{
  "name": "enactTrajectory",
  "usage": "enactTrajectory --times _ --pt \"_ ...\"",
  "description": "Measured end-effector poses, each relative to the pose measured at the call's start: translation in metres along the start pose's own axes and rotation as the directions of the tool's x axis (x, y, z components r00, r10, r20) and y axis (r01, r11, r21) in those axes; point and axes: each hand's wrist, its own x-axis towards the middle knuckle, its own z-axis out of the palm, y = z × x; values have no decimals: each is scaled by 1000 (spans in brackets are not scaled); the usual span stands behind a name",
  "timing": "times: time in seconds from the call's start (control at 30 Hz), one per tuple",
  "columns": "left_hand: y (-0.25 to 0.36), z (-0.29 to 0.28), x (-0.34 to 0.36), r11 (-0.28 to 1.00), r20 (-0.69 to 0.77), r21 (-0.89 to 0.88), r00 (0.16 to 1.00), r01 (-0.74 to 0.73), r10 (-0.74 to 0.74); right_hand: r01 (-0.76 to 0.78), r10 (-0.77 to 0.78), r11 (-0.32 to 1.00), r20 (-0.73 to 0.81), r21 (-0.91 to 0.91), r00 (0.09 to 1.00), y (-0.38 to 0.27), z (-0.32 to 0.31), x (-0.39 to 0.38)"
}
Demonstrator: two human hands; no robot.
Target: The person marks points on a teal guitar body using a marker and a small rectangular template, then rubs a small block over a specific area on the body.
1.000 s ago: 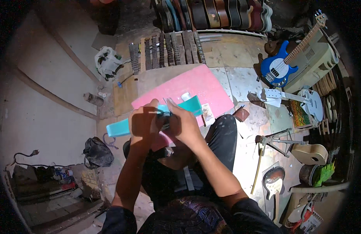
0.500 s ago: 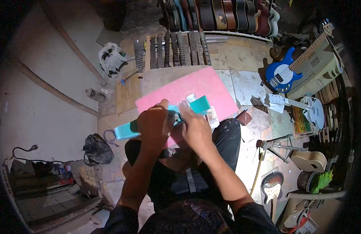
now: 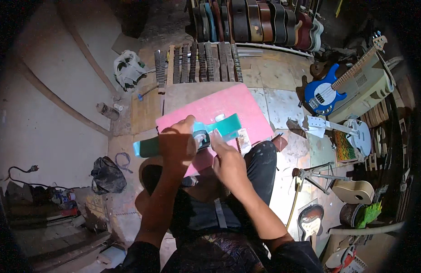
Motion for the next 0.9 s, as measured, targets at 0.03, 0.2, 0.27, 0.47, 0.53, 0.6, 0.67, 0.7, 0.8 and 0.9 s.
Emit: enactTrajectory --times 0.03,0.2,0.27,0.47,0.53,0.6,0.67,0.7,0.8,0.9 --pt "6 2 -2 1000 -20 -6 1000 0 0 -9 10 999 13 -49 1000 3 -1 7" --pt "15 -4 -8 998 -17 -56 999 31 -32 61 -58 989 -26 137 998 16 5 12" --pt "14 -2 -11 997 -30 -81 999 16 -18 74 -65 961 -45 266 997 13 7 4" --pt "16 -3 -11 997 -39 -80 999 14 -17 -10 1 986 53 167 999 10 0 13" --pt "8 -5 -7 997 -30 -75 999 9 -12 94 -92 974 -22 208 996 10 6 2" --pt "15 -8 -7 999 -5 -50 1000 -3 3 65 -66 996 -20 -56 998 13 1 10" --pt "19 -4 -6 998 -25 -64 1000 -1 -1 45 -47 984 -8 -172 999 13 0 14" --pt "18 -3 -6 998 -35 -67 999 2 -4 41 -40 987 6 -158 999 12 1 15" --pt "7 -1 3 996 -28 -76 999 36 -38 32 -28 989 29 -143 999 7 2 17" --pt "11 -4 2 998 -21 -58 1000 -16 15 31 -29 974 12 -224 999 13 -1 9"
